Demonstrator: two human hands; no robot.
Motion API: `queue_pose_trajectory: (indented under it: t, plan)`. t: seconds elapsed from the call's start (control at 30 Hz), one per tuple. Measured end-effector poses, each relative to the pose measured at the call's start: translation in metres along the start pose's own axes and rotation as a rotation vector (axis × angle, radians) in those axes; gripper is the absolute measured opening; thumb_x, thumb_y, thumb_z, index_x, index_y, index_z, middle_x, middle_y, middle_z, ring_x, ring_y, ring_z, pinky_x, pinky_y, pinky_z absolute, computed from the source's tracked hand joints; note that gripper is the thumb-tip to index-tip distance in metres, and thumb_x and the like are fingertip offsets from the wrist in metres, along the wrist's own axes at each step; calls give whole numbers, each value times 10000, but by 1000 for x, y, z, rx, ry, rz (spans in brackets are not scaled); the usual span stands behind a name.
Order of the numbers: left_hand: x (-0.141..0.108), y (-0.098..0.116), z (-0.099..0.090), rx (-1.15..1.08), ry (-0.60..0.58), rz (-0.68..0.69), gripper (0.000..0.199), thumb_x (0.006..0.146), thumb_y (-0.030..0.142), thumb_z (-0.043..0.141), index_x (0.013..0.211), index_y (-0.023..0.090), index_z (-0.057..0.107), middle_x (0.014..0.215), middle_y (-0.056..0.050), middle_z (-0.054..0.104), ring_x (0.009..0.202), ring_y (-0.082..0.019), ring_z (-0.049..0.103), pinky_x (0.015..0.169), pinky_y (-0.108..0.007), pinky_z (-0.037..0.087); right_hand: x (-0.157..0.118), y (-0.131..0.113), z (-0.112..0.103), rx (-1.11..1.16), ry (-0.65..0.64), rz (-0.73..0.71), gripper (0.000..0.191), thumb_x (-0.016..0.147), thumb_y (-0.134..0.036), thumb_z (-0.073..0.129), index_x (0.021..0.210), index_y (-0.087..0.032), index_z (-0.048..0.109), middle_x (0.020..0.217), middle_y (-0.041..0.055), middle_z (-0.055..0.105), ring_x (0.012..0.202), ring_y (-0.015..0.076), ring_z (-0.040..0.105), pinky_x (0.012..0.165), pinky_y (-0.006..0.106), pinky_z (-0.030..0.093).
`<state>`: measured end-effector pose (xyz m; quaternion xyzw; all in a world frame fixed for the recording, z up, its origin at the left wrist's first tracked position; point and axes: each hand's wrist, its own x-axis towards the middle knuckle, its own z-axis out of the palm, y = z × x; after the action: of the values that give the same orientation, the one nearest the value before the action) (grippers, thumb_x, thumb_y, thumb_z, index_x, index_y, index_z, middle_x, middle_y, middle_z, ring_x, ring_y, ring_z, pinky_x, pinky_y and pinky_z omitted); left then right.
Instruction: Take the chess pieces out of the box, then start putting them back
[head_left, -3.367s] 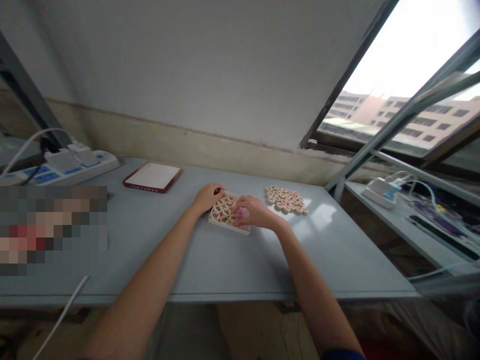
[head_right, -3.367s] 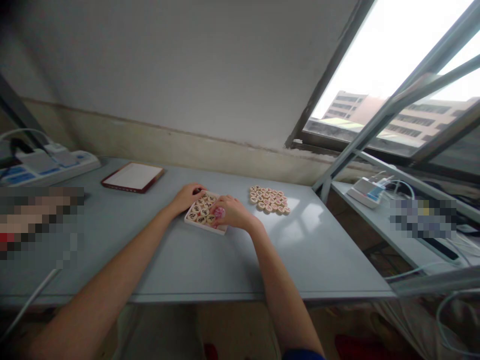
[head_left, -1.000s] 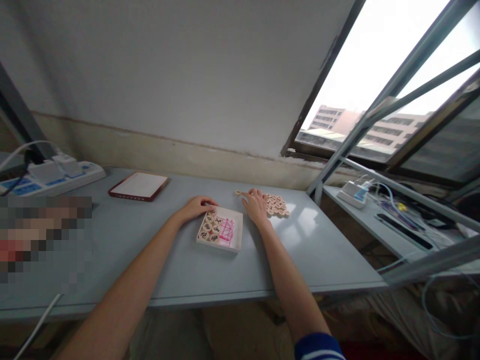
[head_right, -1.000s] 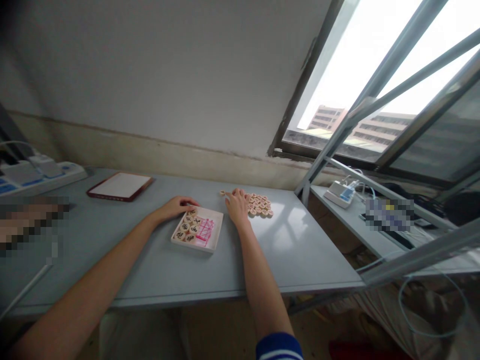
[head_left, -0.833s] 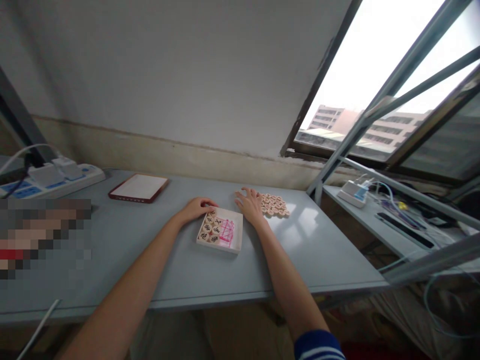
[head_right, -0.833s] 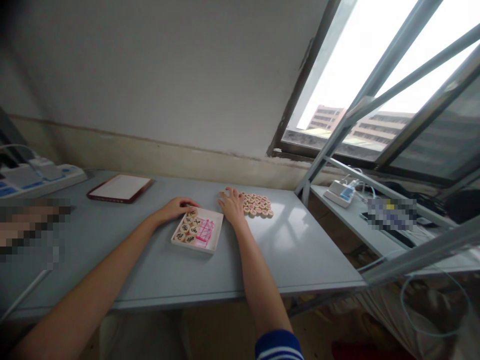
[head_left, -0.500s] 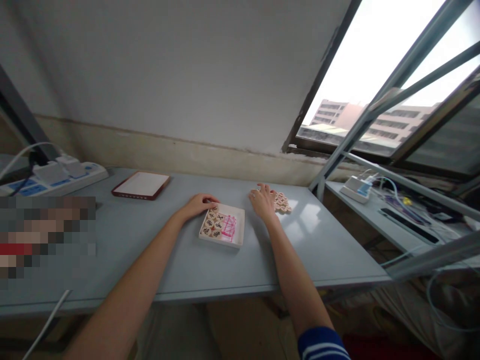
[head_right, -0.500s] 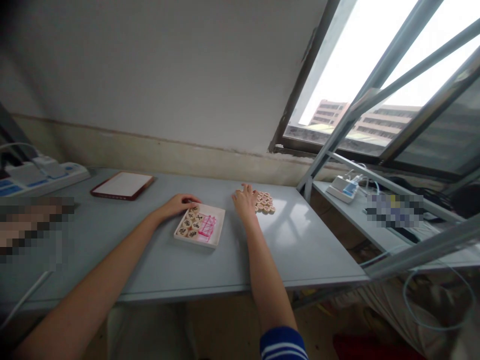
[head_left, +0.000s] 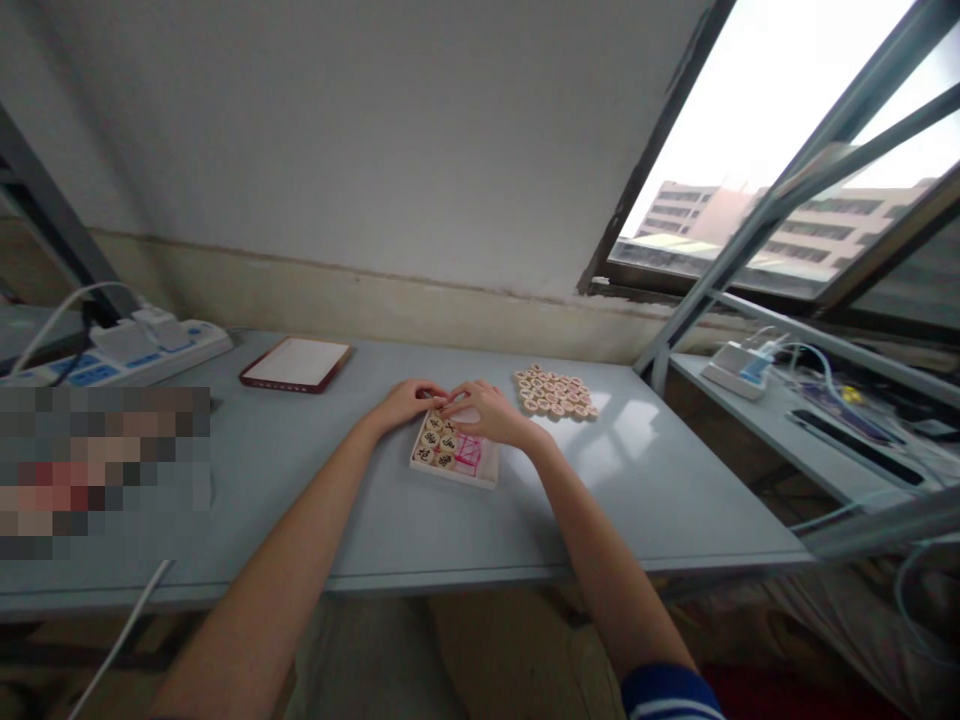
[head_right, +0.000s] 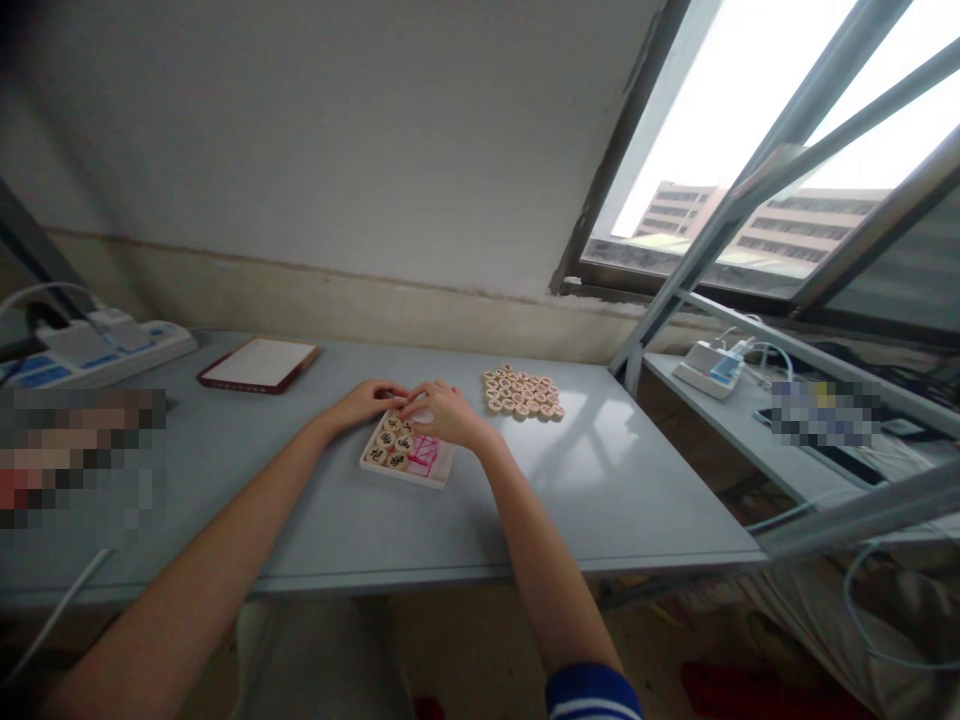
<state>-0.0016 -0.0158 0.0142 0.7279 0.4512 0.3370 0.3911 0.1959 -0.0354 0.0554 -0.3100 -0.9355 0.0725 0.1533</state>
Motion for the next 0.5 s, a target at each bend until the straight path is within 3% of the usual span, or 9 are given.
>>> queue_pose_trajectory:
  t: [0.3,0.5]
  plan:
    - [-2,6,0,25,13,0,406,660,440,571,898,121,651,858,-72,664,778,-189,571,709,-285,438,-4,-7,-10,-26,-19,-20,187,725,-265,640,908,-296,653,1011,-1,582,945,175,486,813,318,303]
    - [0,6,0,34,15,-8,407,656,441,577,888,116,654,857,-78,664,777,-193,576,713,-288,436,-7,-2,-9,-26,-50,12,260,688,-281,686,943,-300,640,1012,5,580,941,181,488,798,313,314]
